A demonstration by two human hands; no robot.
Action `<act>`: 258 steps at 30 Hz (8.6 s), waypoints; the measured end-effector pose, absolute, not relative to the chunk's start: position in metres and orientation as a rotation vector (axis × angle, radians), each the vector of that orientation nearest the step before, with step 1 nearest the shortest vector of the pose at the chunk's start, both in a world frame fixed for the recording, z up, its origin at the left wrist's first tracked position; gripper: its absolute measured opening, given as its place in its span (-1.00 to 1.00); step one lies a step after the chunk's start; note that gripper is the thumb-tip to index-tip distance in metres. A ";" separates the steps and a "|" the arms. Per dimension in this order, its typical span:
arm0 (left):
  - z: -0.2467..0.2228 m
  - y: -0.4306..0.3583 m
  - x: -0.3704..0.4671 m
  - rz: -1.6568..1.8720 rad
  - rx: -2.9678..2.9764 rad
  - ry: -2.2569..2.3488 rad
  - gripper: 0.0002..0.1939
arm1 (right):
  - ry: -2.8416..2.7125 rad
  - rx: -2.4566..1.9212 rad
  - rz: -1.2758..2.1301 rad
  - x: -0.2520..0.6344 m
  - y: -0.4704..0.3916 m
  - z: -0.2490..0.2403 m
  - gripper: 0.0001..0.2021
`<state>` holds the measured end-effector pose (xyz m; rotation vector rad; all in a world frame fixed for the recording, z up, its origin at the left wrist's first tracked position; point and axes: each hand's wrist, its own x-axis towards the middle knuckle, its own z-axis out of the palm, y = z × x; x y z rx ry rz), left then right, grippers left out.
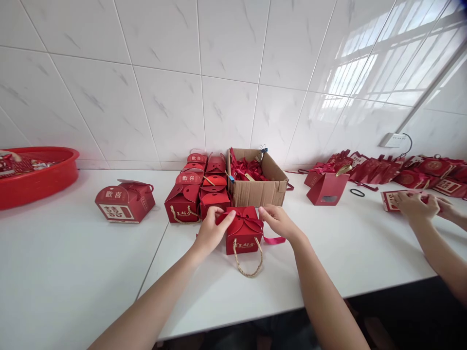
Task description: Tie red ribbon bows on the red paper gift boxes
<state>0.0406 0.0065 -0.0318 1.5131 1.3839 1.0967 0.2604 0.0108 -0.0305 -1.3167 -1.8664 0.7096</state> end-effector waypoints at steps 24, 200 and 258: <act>-0.027 0.005 0.040 0.984 1.139 0.988 -0.64 | -1.723 -0.974 1.335 0.254 0.011 -0.030 -0.52; 0.021 0.017 0.050 0.780 2.000 1.101 -0.77 | -1.515 -1.197 0.971 0.220 -0.018 -0.011 -0.61; -0.019 0.007 0.053 1.221 2.150 0.975 -0.78 | -1.509 -1.215 1.001 0.218 -0.034 -0.018 -0.71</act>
